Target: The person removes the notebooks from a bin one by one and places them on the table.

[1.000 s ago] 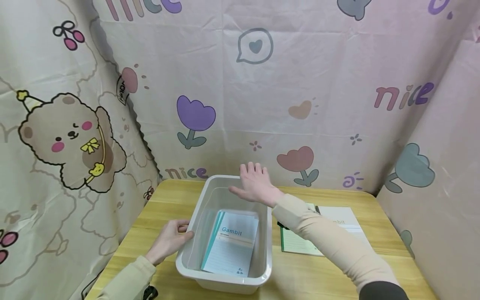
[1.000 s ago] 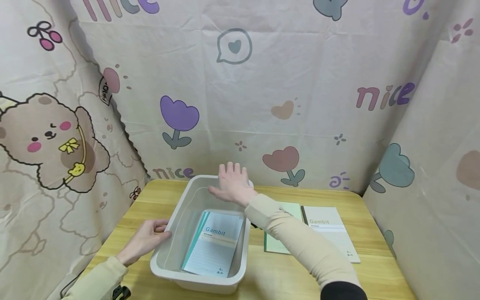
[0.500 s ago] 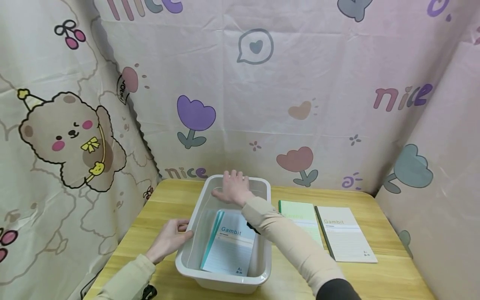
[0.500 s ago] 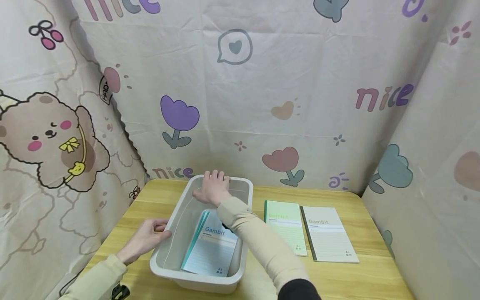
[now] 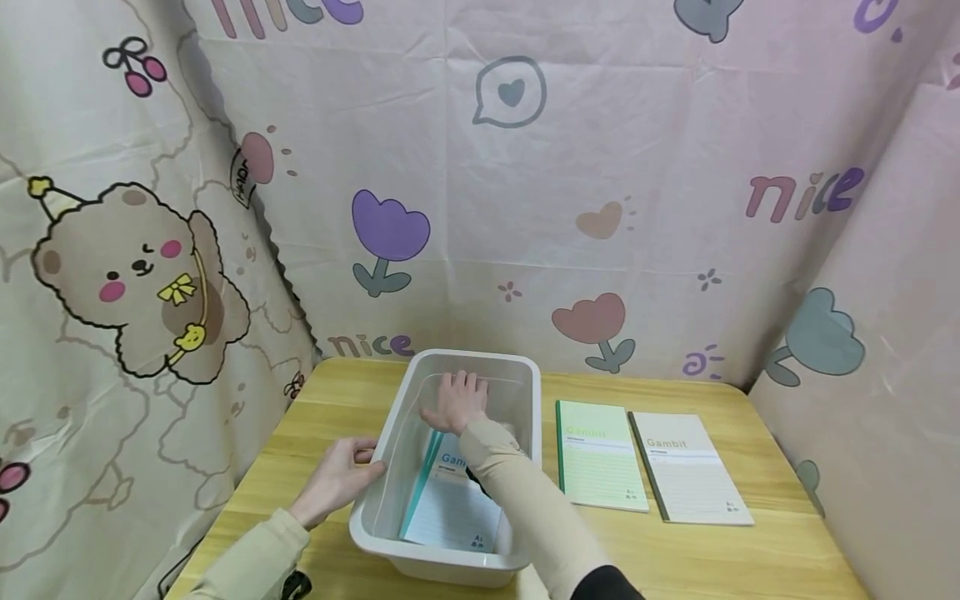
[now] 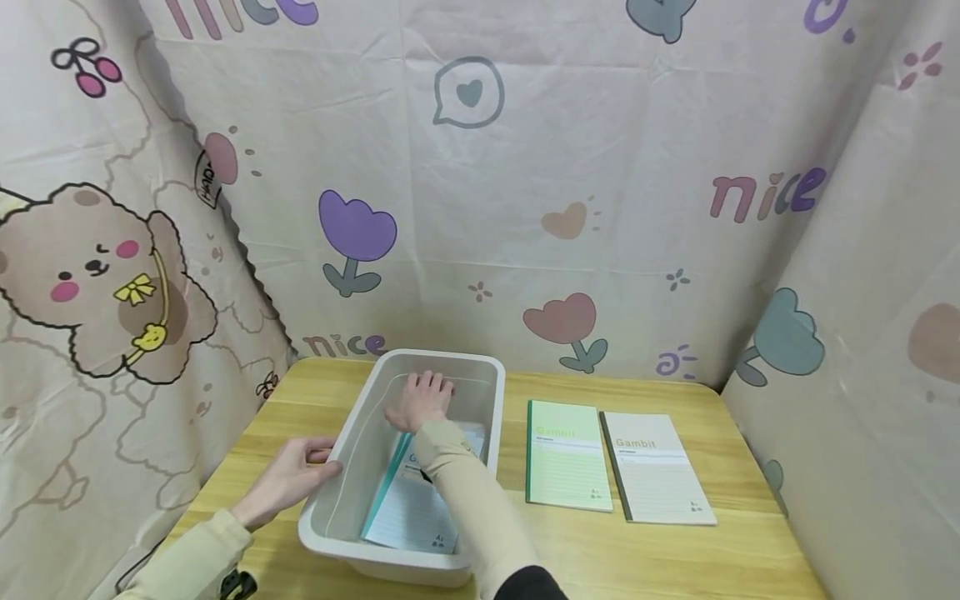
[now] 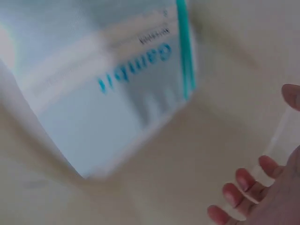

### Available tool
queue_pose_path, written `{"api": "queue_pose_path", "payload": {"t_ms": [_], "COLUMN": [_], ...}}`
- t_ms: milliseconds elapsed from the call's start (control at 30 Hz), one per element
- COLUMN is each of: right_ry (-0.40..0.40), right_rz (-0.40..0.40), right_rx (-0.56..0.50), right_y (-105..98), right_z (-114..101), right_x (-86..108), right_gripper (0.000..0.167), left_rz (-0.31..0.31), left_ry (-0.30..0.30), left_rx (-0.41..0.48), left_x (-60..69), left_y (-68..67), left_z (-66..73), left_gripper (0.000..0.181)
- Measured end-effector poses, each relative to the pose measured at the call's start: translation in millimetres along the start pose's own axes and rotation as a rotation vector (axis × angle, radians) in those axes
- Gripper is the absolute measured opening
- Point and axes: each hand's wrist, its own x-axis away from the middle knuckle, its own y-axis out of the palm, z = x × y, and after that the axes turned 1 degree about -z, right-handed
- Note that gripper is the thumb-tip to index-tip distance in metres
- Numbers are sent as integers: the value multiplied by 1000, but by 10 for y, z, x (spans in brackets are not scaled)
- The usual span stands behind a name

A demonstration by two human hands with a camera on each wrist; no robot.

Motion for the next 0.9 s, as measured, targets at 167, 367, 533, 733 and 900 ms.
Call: {"api": "queue_pose_path", "payload": {"t_ms": [167, 367, 533, 733, 900], "right_ry": [2, -26, 23, 55, 55], "right_rz": [-13, -28, -46, -75, -93], "right_rx": [-93, -157, -104, -54, -25], "right_y": [257, 578, 725, 831, 921], "right_z": [54, 167, 170, 145, 165], "right_x": [-31, -42, -81, -44, -51], "right_gripper": [83, 89, 101, 103, 105], "left_rz": [5, 6, 18, 19, 16], "left_ry": [8, 0, 1, -5, -6], "left_rx": [2, 7, 9, 4, 12], "left_x": [-2, 6, 9, -1, -5], "left_y": [-6, -3, 0, 9, 13], "left_z": [-2, -6, 0, -12, -13], "left_gripper": [40, 39, 39, 40, 40]}}
